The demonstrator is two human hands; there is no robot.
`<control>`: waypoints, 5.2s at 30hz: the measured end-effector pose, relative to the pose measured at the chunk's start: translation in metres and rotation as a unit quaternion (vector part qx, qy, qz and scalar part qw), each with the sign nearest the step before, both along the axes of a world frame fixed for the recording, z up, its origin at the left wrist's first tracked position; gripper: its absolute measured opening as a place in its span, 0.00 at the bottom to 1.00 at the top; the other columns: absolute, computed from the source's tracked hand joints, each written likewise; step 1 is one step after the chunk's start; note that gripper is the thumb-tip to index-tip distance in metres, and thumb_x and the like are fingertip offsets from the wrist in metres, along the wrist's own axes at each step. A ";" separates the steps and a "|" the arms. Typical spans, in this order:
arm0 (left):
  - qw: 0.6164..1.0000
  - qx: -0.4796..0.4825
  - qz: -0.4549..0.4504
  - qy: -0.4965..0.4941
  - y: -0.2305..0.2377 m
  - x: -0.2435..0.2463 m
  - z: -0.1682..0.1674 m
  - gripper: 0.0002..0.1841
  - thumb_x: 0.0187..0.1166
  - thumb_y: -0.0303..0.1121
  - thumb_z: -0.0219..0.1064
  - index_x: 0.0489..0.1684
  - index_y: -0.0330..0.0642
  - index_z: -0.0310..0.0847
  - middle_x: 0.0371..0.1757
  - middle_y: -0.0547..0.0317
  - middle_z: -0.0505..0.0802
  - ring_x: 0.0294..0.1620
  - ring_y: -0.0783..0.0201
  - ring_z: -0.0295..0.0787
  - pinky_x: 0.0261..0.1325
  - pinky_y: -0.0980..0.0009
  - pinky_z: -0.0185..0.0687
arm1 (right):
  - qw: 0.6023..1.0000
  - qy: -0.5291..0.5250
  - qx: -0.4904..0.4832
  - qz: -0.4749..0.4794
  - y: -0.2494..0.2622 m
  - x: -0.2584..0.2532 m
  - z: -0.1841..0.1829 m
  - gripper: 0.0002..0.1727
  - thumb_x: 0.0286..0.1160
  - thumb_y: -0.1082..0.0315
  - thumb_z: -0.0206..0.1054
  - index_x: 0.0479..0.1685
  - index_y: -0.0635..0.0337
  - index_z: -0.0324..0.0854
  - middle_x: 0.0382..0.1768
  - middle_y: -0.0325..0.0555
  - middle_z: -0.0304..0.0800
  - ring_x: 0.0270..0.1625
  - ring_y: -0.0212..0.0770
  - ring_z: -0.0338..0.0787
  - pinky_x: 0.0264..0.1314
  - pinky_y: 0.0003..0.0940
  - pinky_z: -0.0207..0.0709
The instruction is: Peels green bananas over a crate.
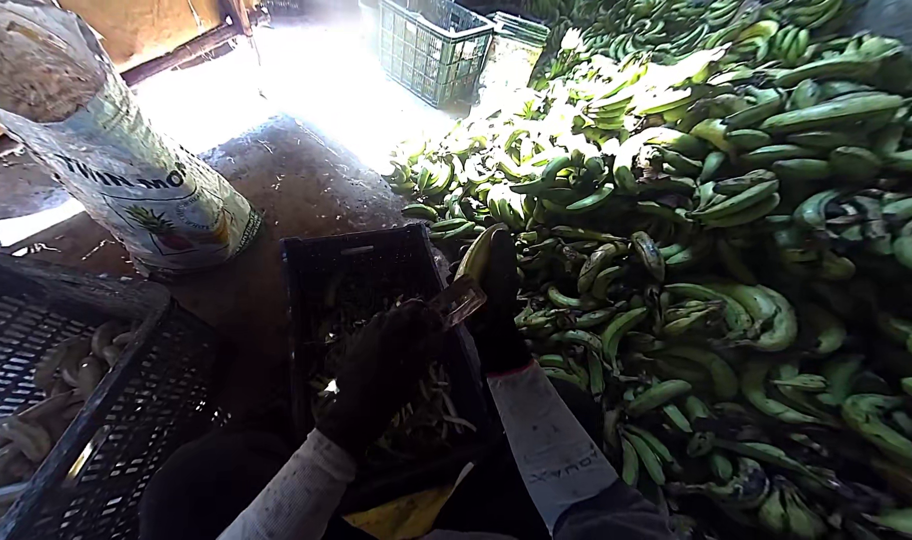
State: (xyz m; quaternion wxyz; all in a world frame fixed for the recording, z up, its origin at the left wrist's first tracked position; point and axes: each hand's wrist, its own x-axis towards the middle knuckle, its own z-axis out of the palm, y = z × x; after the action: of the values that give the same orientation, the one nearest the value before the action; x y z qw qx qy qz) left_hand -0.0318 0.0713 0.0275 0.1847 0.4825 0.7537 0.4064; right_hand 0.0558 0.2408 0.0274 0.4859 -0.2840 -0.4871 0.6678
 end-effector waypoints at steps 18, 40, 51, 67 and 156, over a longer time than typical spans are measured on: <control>0.990 -0.013 0.066 0.123 0.006 -0.011 -0.006 0.29 0.81 0.55 0.66 0.80 0.56 0.77 0.58 0.45 0.90 0.58 0.44 0.88 0.59 0.41 0.82 | 0.971 0.077 -0.137 0.178 -0.004 0.006 0.001 0.21 0.87 0.40 0.50 0.60 0.43 0.77 0.37 0.39 0.88 0.31 0.33 0.89 0.26 0.31 0.84; 0.996 -0.035 0.058 0.060 0.008 -0.024 -0.006 0.26 0.84 0.50 0.65 0.80 0.56 0.75 0.61 0.46 0.89 0.58 0.45 0.88 0.59 0.40 0.83 | 0.935 0.111 -0.190 0.279 0.001 0.012 -0.025 0.20 0.91 0.45 0.43 0.58 0.44 0.76 0.40 0.34 0.87 0.37 0.29 0.88 0.34 0.28 0.85; 0.991 -0.087 0.050 0.089 0.012 -0.018 -0.009 0.28 0.83 0.50 0.67 0.83 0.59 0.73 0.64 0.46 0.88 0.61 0.44 0.88 0.61 0.41 0.83 | 0.935 0.062 -0.175 0.301 -0.006 0.012 -0.018 0.24 0.88 0.41 0.46 0.62 0.44 0.78 0.34 0.38 0.86 0.29 0.32 0.86 0.27 0.30 0.84; 0.990 -0.076 0.003 0.121 0.003 -0.020 -0.015 0.29 0.82 0.52 0.66 0.82 0.57 0.74 0.62 0.45 0.89 0.62 0.44 0.86 0.63 0.40 0.81 | 0.944 0.023 -0.228 0.239 0.006 0.022 -0.039 0.24 0.89 0.42 0.44 0.50 0.47 0.80 0.29 0.37 0.85 0.26 0.32 0.86 0.25 0.30 0.82; 0.875 -0.457 -0.160 -0.007 -0.029 -0.007 -0.060 0.27 0.81 0.52 0.64 0.62 0.33 0.82 0.64 0.32 0.87 0.69 0.31 0.82 0.63 0.28 0.75 | 0.866 -0.382 0.167 0.277 0.048 -0.027 0.011 0.21 0.87 0.61 0.57 0.77 0.48 0.72 0.57 0.41 0.86 0.49 0.32 0.88 0.50 0.35 0.85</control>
State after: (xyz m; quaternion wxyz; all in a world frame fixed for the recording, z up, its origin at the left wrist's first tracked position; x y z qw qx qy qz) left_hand -0.0385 0.0420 -0.0325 0.4521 0.4551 0.7670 -0.0153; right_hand 0.0292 0.2886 0.0384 0.0974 -0.2849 -0.7974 0.5229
